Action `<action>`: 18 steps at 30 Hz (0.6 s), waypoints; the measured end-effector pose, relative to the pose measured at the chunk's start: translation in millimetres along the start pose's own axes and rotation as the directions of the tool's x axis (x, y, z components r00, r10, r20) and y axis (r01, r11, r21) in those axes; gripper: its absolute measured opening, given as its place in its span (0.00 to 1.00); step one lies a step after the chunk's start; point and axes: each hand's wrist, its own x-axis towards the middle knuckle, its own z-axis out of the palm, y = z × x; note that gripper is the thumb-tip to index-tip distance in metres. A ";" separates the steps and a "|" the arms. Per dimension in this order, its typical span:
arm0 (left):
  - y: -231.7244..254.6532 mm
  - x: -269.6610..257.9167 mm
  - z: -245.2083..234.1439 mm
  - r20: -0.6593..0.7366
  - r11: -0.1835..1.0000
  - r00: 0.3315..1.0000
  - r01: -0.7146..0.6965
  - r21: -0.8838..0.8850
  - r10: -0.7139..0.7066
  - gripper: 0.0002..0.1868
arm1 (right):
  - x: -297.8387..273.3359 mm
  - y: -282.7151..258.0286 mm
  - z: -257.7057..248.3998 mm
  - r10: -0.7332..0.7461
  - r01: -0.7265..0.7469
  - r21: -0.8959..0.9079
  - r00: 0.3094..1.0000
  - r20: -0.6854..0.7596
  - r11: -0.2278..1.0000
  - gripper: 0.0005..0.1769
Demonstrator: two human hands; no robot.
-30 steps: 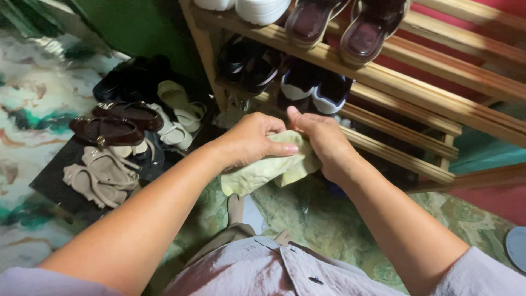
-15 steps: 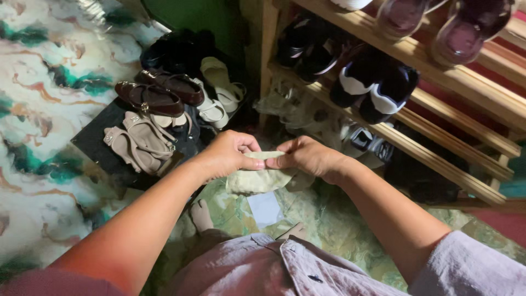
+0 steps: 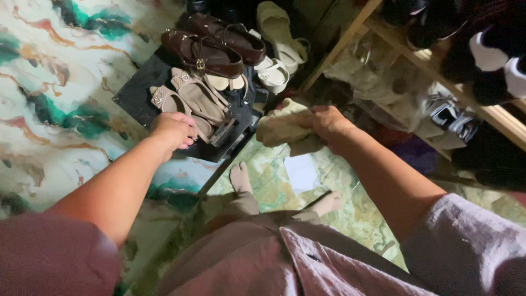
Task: The person wipes several pairs of shoes with a cloth, handling each shoe individually and placing them back on a wooden shoe rack. The shoes include flats and high heels in various colors.
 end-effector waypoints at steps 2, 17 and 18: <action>-16.7 16.2 -21.7 0.080 0.995 0.992 0.099 -0.011 -0.097 0.07 | 9.2 -2.8 21.6 0.001 -0.001 -0.003 1.000 -0.025 1.000 0.21; -71.0 97.4 3.7 0.012 0.987 0.991 0.136 -0.083 -0.135 0.31 | 11.2 -13.0 103.6 0.133 -0.135 0.066 0.990 0.035 0.989 0.16; -73.8 103.8 6.3 0.005 0.991 0.997 0.072 -0.115 -0.072 0.34 | 13.7 -9.9 104.7 0.131 -0.133 0.064 0.991 0.032 0.989 0.16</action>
